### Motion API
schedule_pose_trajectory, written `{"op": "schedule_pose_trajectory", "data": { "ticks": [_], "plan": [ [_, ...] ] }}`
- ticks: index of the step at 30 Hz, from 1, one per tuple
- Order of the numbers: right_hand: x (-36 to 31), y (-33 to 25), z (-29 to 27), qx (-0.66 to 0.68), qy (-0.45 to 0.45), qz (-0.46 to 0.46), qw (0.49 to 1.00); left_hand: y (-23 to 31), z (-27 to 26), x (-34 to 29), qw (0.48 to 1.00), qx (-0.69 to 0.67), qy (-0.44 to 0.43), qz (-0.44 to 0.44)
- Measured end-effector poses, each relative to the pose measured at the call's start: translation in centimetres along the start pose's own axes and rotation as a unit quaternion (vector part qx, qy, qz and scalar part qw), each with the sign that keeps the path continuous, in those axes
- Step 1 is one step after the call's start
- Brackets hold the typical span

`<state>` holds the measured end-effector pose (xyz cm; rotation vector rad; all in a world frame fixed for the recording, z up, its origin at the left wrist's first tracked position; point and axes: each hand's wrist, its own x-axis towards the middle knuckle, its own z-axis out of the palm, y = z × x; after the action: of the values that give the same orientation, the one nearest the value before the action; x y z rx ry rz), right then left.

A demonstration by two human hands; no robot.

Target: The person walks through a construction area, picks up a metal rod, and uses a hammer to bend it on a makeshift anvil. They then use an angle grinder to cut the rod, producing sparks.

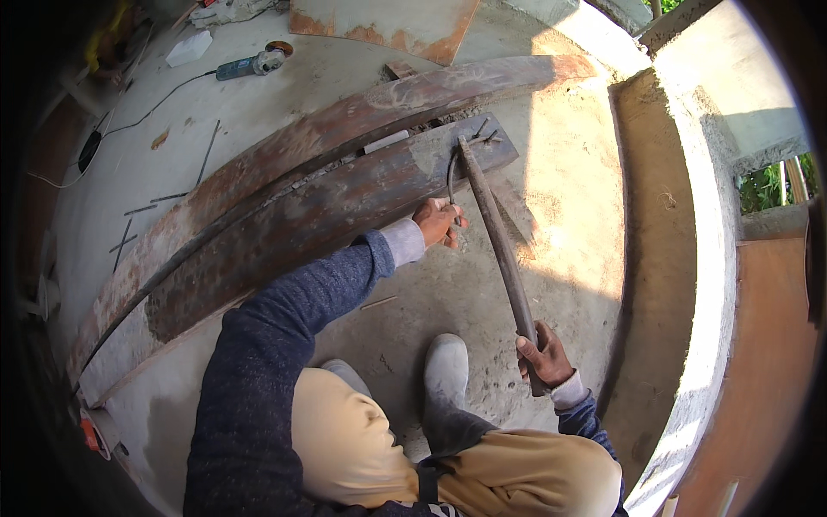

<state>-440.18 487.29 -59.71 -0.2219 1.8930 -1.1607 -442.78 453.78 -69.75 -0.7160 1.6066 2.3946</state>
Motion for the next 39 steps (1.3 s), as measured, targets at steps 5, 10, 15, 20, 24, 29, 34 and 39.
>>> {"op": "schedule_pose_trajectory", "data": {
  "ticks": [5,10,15,20,24,29,34,39],
  "plan": [
    [-2.1,1.3,0.2,-0.062,0.01,0.018,0.998,0.0,-0.8,-0.1,0.999,0.026,0.023,0.006],
    [-2.6,2.7,0.1,-0.096,0.031,0.026,0.995,0.1,0.0,0.2,0.999,0.027,0.003,0.017],
    [-2.1,2.7,1.5,-0.02,0.007,0.058,0.998,0.4,0.0,-0.1,0.999,0.04,0.026,0.005],
    [-1.9,3.9,4.1,0.045,0.014,0.06,0.997,0.2,-0.1,-0.4,0.999,0.02,0.036,0.013],
    [-1.7,4.9,7.0,0.069,0.026,0.043,0.996,-0.6,-0.6,-1.1,0.999,-0.024,0.042,0.026],
    [-1.8,4.6,10.1,0.087,0.037,0.034,0.995,-0.6,0.1,-3.1,0.998,-0.046,0.033,-0.017],
    [-1.8,4.7,12.2,0.144,0.04,0.049,0.987,-0.6,-0.5,-3.2,0.999,-0.001,0.032,-0.027],
    [-0.6,4.4,16.6,0.186,0.03,0.042,0.981,0.2,-3.1,-5.0,0.994,0.065,0.082,-0.01]
  ]
}}
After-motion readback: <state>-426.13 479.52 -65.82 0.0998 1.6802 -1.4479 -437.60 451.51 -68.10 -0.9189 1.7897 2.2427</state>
